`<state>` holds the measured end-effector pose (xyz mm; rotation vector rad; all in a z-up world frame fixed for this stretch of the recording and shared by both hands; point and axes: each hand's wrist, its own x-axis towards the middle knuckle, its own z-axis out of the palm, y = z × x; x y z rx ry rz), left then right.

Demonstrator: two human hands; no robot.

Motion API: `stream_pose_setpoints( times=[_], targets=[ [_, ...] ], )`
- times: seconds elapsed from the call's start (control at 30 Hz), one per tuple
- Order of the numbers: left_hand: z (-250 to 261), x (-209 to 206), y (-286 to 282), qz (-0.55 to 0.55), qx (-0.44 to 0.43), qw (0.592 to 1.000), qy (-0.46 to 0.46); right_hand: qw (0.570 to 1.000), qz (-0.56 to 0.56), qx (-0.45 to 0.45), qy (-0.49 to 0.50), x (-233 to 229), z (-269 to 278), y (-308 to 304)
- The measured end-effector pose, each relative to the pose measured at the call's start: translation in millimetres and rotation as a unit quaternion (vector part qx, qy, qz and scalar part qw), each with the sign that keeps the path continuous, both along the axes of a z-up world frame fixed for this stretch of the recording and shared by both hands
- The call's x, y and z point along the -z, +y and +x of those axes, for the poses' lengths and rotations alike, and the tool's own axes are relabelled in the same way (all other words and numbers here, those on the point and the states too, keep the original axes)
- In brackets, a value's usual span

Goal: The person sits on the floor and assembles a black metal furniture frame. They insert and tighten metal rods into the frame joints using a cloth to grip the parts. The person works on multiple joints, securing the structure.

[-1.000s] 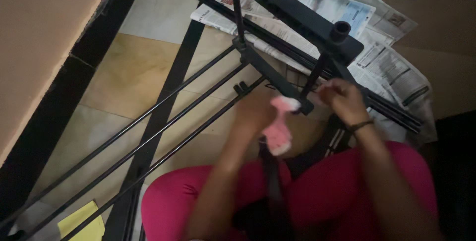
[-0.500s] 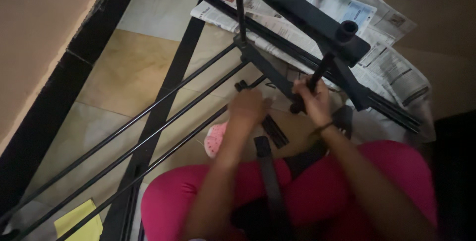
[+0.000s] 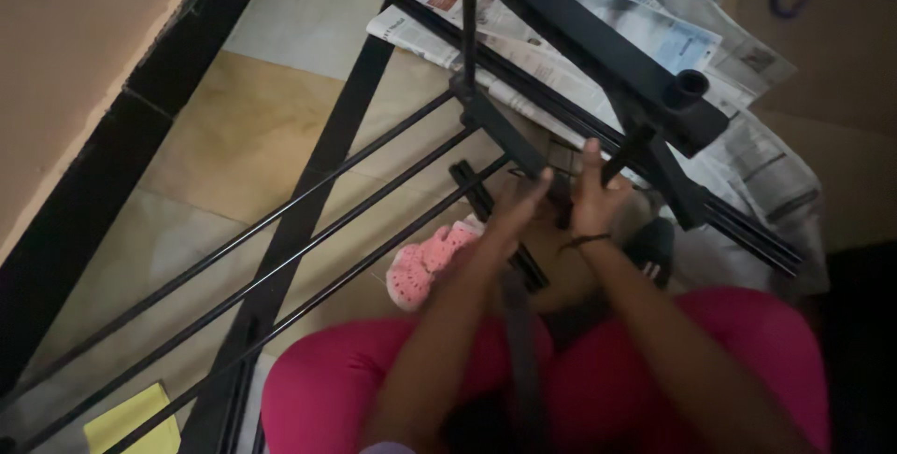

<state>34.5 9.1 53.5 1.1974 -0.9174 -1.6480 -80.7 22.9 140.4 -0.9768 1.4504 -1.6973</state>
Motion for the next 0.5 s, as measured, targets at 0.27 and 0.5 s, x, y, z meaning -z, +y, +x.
stream_pose_setpoints(
  times=[0.27, 0.5],
  targets=[
    [-5.8, -10.5, -5.5, 0.047, 0.001, 0.997, 0.056, 0.998, -0.001, -0.001, -0.057, 9.7, -1.0, -5.0],
    [-10.2, -3.1, -5.8, -0.011, 0.016, 0.993, 0.120, 0.999, -0.021, -0.011, -0.043, 20.1, -7.2, -9.5]
  ],
)
